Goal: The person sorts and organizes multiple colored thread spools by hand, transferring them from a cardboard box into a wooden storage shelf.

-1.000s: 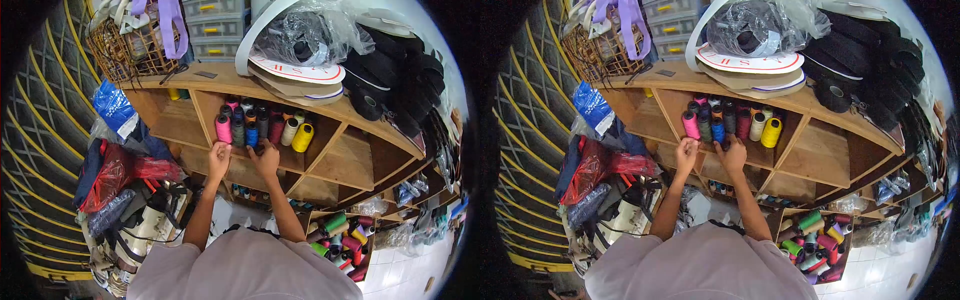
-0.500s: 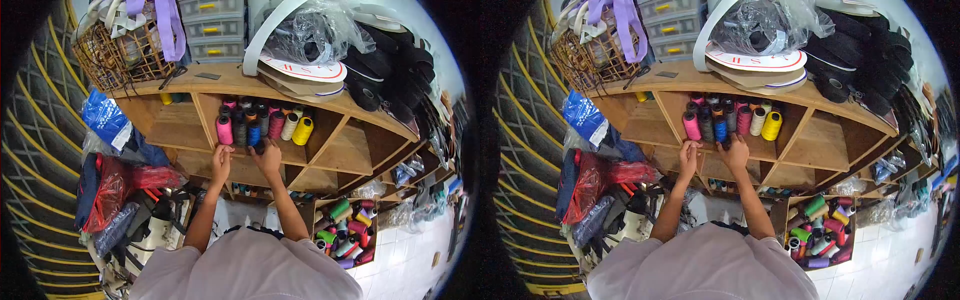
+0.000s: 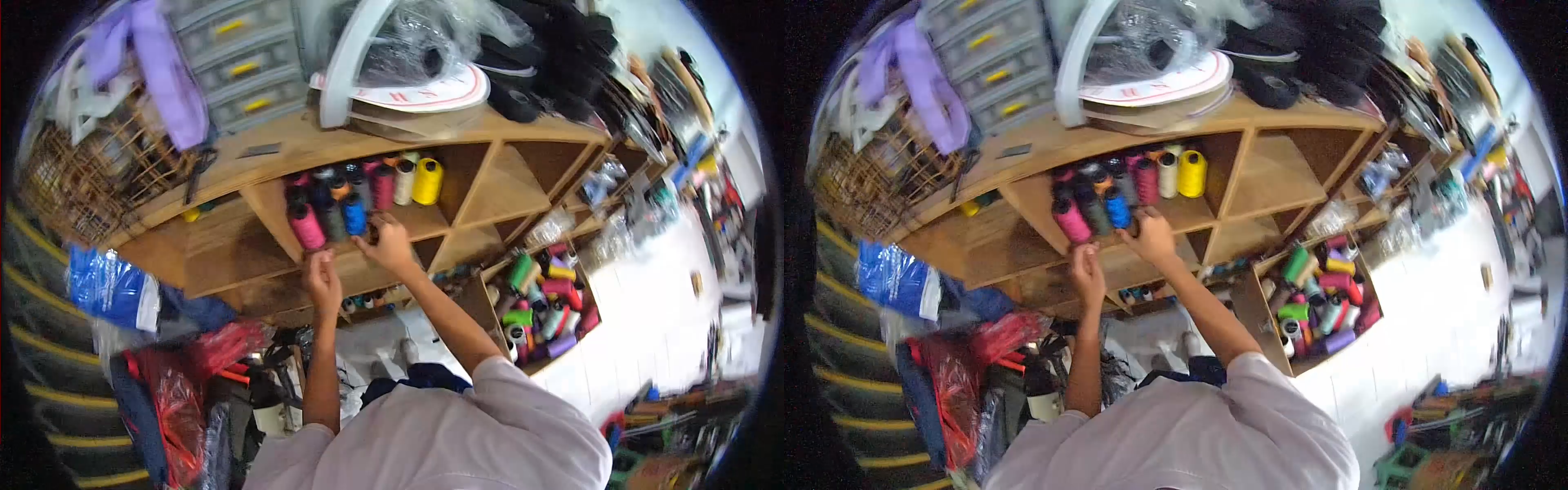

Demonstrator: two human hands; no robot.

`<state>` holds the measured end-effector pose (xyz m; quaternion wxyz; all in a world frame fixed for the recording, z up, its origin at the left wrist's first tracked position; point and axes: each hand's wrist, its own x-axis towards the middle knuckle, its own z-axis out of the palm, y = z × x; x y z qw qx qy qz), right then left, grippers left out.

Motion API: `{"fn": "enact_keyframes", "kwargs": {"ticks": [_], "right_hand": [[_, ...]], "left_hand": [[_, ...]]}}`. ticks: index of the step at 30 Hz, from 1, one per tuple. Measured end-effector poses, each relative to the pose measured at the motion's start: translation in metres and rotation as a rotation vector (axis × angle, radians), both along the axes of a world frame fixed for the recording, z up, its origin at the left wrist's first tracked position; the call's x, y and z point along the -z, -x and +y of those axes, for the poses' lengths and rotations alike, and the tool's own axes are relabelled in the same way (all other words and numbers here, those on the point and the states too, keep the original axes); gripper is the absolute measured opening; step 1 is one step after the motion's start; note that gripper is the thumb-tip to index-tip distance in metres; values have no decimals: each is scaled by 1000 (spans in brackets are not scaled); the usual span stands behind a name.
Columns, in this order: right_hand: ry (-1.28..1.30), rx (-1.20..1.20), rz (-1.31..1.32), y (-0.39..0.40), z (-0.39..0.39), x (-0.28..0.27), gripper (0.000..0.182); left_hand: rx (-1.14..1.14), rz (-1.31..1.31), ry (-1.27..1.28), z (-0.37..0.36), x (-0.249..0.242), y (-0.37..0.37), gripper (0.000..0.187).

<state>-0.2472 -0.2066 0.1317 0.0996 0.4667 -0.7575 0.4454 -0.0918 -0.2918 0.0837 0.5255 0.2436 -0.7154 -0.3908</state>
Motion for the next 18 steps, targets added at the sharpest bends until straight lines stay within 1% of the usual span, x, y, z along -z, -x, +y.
{"fn": "enact_keyframes", "kwargs": {"ticks": [2, 3, 4, 5, 6, 8, 9, 10, 11, 13, 15, 16, 17, 18], "right_hand": [[17, 17, 16, -2, 2, 6, 46], [4, 85, -1, -10, 13, 4, 46], [-70, 72, -58, -18, 24, -7, 50], [-135, 45, -112, -20, 35, -13, 54], [-138, 82, -120, -20, 49, -7, 54], [0, -23, 21, -36, 76, 10, 62], [-143, -58, -28, -43, 97, 15, 64], [-105, -66, -128, -50, 117, 34, 63], [-66, -78, -228, -55, 137, 58, 63], [-168, -27, -215, -61, 191, 87, 62], [-247, 131, -269, -61, 244, 132, 59], [-233, 216, -291, -62, 266, 126, 52], [-199, 281, -369, -53, 286, 132, 47], [-209, 357, -338, -45, 302, 126, 41]], "left_hand": [[-4, -62, 118, 6, -20, -5, 15], [34, -9, 78, 3, -7, -3, 16], [67, 45, 39, -1, 5, 1, 17], [119, 39, 33, -3, 7, 3, 17], [107, 18, 46, -6, 9, 3, 19], [100, -14, 53, -5, 11, -1, 21], [99, -10, 64, -4, 8, -1, 24], [96, -5, 77, -4, 8, -1, 26], [115, -26, 38, -7, 11, -2, 27], [86, -37, 72, 0, 3, 0, 27], [59, -56, 105, 1, 5, -1, 27], [56, -43, 114, -3, 12, 0, 26], [58, -28, 123, -5, 16, 2, 25], [70, -32, 125, -7, 17, 2, 25]]}}
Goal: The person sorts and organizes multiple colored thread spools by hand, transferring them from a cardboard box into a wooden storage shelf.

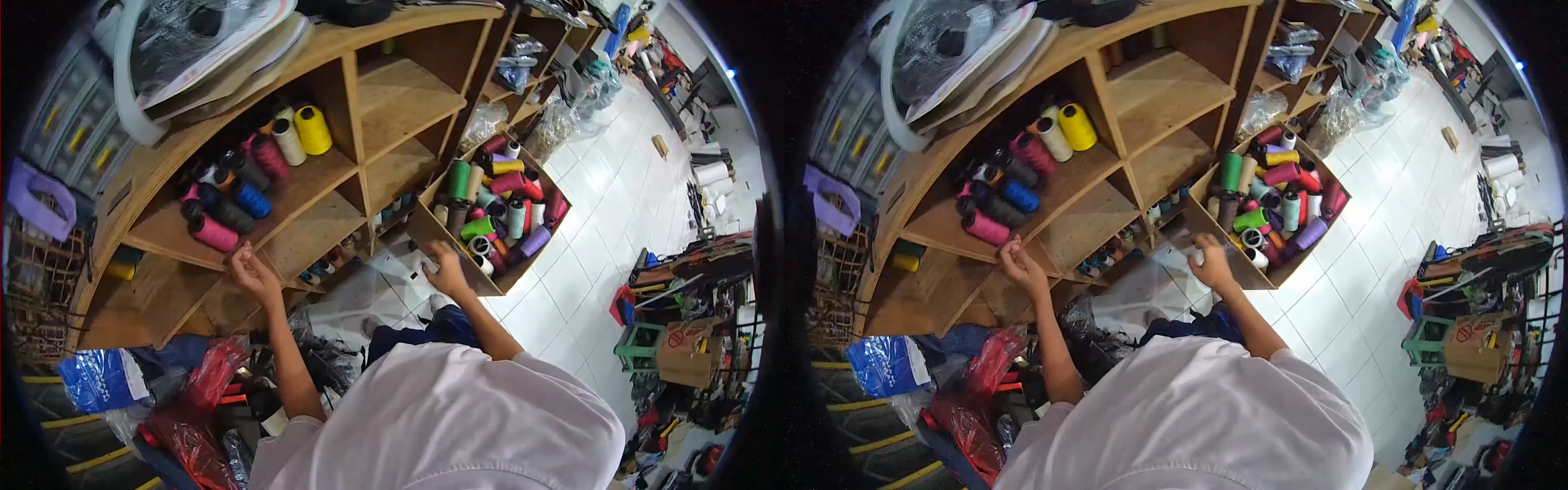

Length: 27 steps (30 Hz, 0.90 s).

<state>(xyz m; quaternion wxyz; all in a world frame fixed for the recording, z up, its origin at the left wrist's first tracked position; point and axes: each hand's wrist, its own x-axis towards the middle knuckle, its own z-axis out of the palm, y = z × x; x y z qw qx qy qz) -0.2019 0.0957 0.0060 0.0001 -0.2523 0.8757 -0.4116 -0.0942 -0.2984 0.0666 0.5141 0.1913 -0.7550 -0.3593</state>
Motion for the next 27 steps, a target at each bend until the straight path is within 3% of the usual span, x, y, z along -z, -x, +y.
{"fn": "enact_keyframes", "kwargs": {"ticks": [2, 3, 5, 10, 14, 16, 17, 20, 22, 23, 24, 25, 27], "right_hand": [[142, 148, 43, 16, 28, -5, 30], [139, 220, 29, 25, 43, -4, 26], [154, 384, -22, 36, 69, -10, 16], [373, 709, -122, 63, 156, 28, 16], [238, 812, -124, 65, 219, 38, 21], [263, 772, -166, 66, 239, 37, 24], [294, 713, -194, 70, 245, 41, 23], [255, 572, -276, 81, 258, 30, 23], [60, 146, -334, 91, 259, 19, 27], [-47, 102, -269, 94, 254, 24, 28], [-154, 58, -200, 98, 246, 32, 28], [-391, 56, -308, 103, 237, 47, 26], [-550, -15, -282, 105, 225, 53, 25]], "left_hand": [[-12, 32, -104, 6, 2, 3, 24], [-63, -12, -31, 19, -18, 1, 23], [-82, 17, -11, 15, -8, 7, 22], [-197, 41, -36, 22, -2, 20, 18], [-297, 30, 25, 62, -11, 22, 17], [-393, -106, 67, 81, 6, 19, 16], [-316, -99, 118, 96, 22, 20, 17], [-1, -292, -91, 178, 68, 24, 18], [202, -311, -227, 251, 97, 35, 18], [332, -376, -140, 271, 121, 35, 19], [409, -518, -304, 306, 114, 37, 20], [485, -655, -472, 340, 103, 42, 21], [658, -722, -498, 375, 106, 45, 22]]}}
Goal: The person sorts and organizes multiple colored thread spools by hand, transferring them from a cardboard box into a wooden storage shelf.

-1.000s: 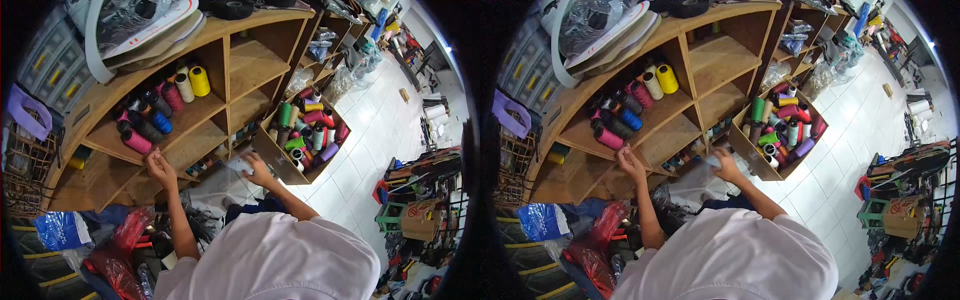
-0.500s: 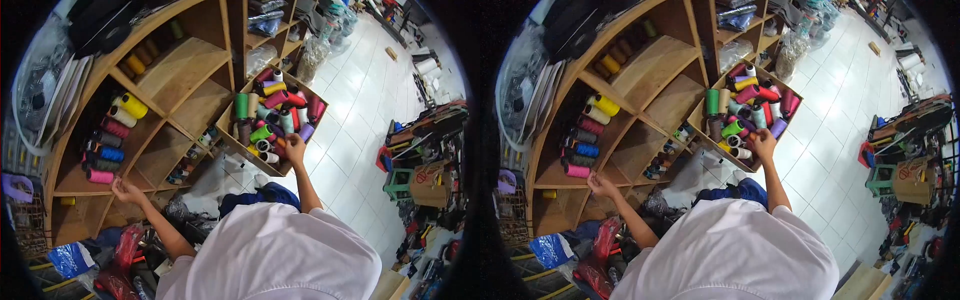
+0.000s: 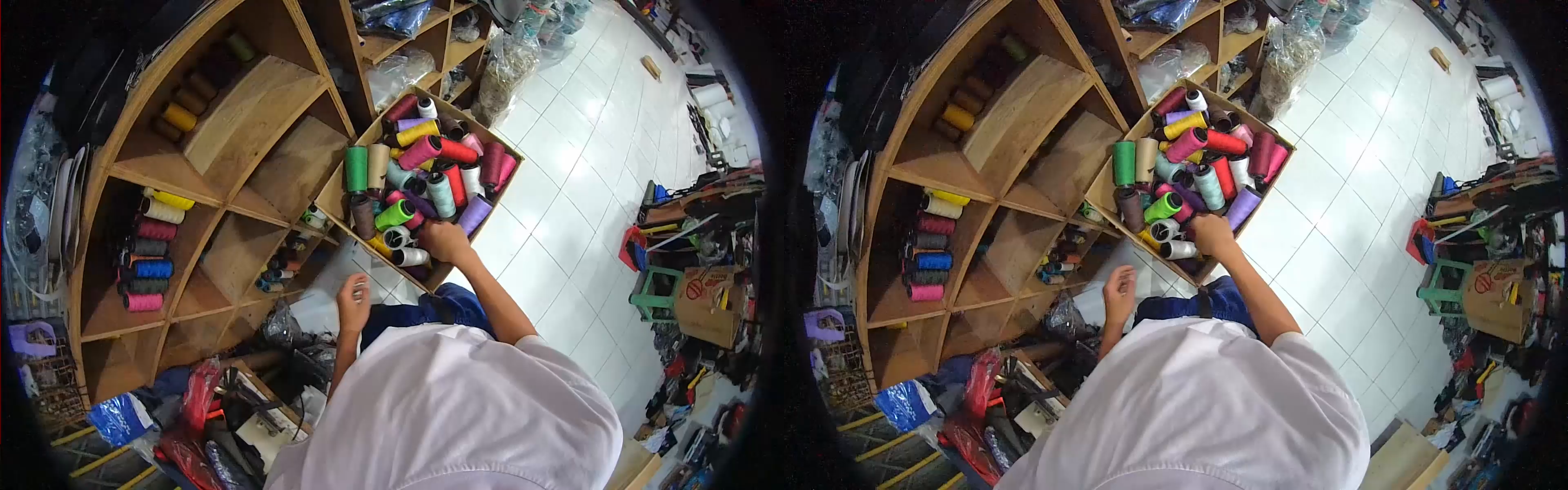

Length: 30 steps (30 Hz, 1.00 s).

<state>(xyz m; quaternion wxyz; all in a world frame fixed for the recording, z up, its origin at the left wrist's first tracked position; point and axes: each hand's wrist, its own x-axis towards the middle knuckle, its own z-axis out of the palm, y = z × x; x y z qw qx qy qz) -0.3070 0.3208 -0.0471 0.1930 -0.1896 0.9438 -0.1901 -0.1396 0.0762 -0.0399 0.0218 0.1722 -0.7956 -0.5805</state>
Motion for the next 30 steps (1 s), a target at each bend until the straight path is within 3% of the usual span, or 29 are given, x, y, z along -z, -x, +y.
{"fn": "enact_keyframes", "kwargs": {"ticks": [2, 4, 6, 9, 15, 17, 22, 25, 27, 29, 30], "right_hand": [[-213, -107, -8, 0, -11, 2, 34], [-242, -115, -15, -1, -16, 3, 41], [-236, -147, -21, -3, -15, 7, 59], [-221, -117, 55, -16, -11, 12, 59], [-267, -125, -48, 8, -17, 14, 32], [-160, -52, -127, 12, -13, 7, 24], [-127, -4, -79, 22, 2, -7, 25], [-80, 55, -96, 29, 12, -24, 30], [50, 149, -100, 36, 25, -35, 32], [167, 299, 79, 48, 43, -36, 26], [135, 459, 157, 49, 47, -73, 23]], "left_hand": [[83, -22, 21, 17, -7, 5, 22], [188, -43, 61, 19, -6, 4, 23], [152, -39, 74, 12, 2, -2, 23], [69, -42, 52, 0, 8, -13, 19], [26, -74, 134, -16, 13, -19, 16], [33, -81, 188, -11, 5, -10, 16], [198, 36, 214, 26, -12, 37, 18], [402, 130, 423, 49, -1, 57, 21], [564, 184, 537, 55, 7, 64, 26], [561, 216, 582, 53, 18, 66, 28], [576, 176, 563, 52, 14, 67, 28]]}}
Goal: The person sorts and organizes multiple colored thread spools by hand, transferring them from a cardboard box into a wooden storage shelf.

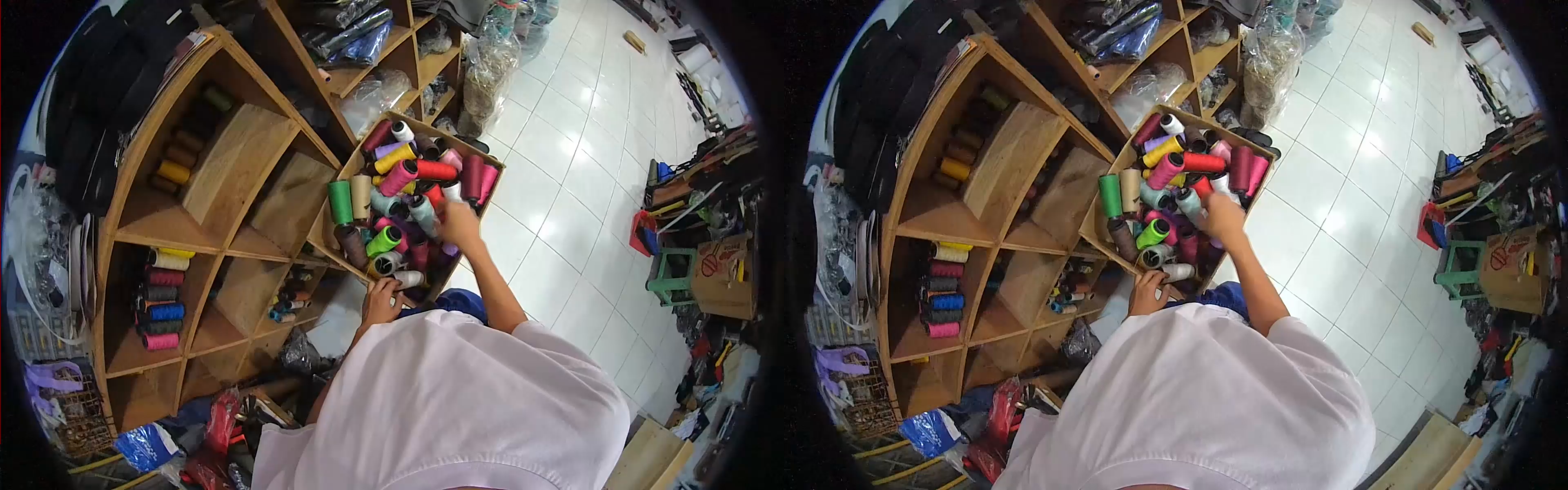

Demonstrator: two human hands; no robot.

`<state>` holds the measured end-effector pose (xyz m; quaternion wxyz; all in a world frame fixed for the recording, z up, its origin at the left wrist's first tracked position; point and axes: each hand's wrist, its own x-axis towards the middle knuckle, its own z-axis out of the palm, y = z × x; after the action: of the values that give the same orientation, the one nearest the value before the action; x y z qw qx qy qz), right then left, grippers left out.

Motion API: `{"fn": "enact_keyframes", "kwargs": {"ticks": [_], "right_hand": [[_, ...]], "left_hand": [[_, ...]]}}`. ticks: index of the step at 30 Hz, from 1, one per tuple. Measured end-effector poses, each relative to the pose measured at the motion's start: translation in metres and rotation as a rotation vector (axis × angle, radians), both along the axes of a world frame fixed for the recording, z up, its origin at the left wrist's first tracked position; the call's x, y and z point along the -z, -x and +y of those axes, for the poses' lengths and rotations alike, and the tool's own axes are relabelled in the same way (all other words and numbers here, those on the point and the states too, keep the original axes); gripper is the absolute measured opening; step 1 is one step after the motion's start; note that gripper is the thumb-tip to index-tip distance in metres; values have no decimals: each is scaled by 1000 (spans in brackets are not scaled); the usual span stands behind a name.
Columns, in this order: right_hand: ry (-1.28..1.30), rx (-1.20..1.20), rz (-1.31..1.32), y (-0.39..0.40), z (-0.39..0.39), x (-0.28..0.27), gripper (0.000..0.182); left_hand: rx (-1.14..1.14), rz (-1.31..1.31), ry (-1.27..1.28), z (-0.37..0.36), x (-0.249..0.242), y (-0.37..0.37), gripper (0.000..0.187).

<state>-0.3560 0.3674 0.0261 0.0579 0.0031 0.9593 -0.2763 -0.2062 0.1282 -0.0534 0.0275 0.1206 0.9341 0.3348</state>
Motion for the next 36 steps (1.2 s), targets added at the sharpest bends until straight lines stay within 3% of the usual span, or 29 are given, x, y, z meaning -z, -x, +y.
{"fn": "enact_keyframes", "kwargs": {"ticks": [1, 2, 4, 5, 7, 9, 11, 12, 13, 15, 17, 20, 21, 23, 24, 26, 29, 36], "right_hand": [[77, 109, 152, 12, 9, 2, 22], [108, 202, 243, 19, 21, 4, 33], [-29, 277, 339, 34, 41, 1, 50], [-37, 249, 248, 44, 53, 5, 72], [-176, 222, 192, 56, 63, 8, 87], [-186, 211, 108, 61, 67, 9, 93], [-254, 209, -13, 72, 66, 9, 101], [-240, 212, -40, 75, 65, 6, 103], [-229, 215, -72, 78, 64, 4, 104], [-204, 235, -98, 80, 61, 5, 100], [-176, 253, -124, 77, 55, 8, 96], [-272, 61, 454, 63, 44, 16, 66], [-270, 56, 455, 61, 39, 15, 66], [-150, -243, 404, 55, 25, 17, 47], [-150, -243, 402, 52, 21, 22, 47], [-404, -341, 280, 49, 13, 29, 41], [-493, -306, 139, 63, 2, 40, 48], [-419, -344, 138, 62, -3, 34, 28]], "left_hand": [[2, -48, -4, -1, -4, 0, 28], [-4, -57, 29, 1, -7, -1, 28], [7, -35, 4, -2, -1, -2, 28], [14, -10, -27, -2, 4, -3, 27], [33, -10, -34, -3, 4, -3, 26], [51, 4, -35, -4, 8, -3, 25], [-52, -227, -379, -4, 25, -6, 22], [72, -14, -191, -7, 25, -4, 20], [75, -7, -192, -6, 27, -3, 20], [9, -175, -307, -4, 27, -5, 18], [21, -127, -272, -4, 21, -5, 18], [50, -126, -213, -5, 21, -4, 20], [48, -135, -201, -4, 19, -4, 20], [45, -150, -188, -3, 16, -6, 20], [38, -132, -184, -2, 16, -6, 18], [51, -84, -115, -1, 15, -6, 18], [36, -107, -168, -2, 22, -7, 19], [-69, -73, -212, 10, -1, 1, 17]]}}
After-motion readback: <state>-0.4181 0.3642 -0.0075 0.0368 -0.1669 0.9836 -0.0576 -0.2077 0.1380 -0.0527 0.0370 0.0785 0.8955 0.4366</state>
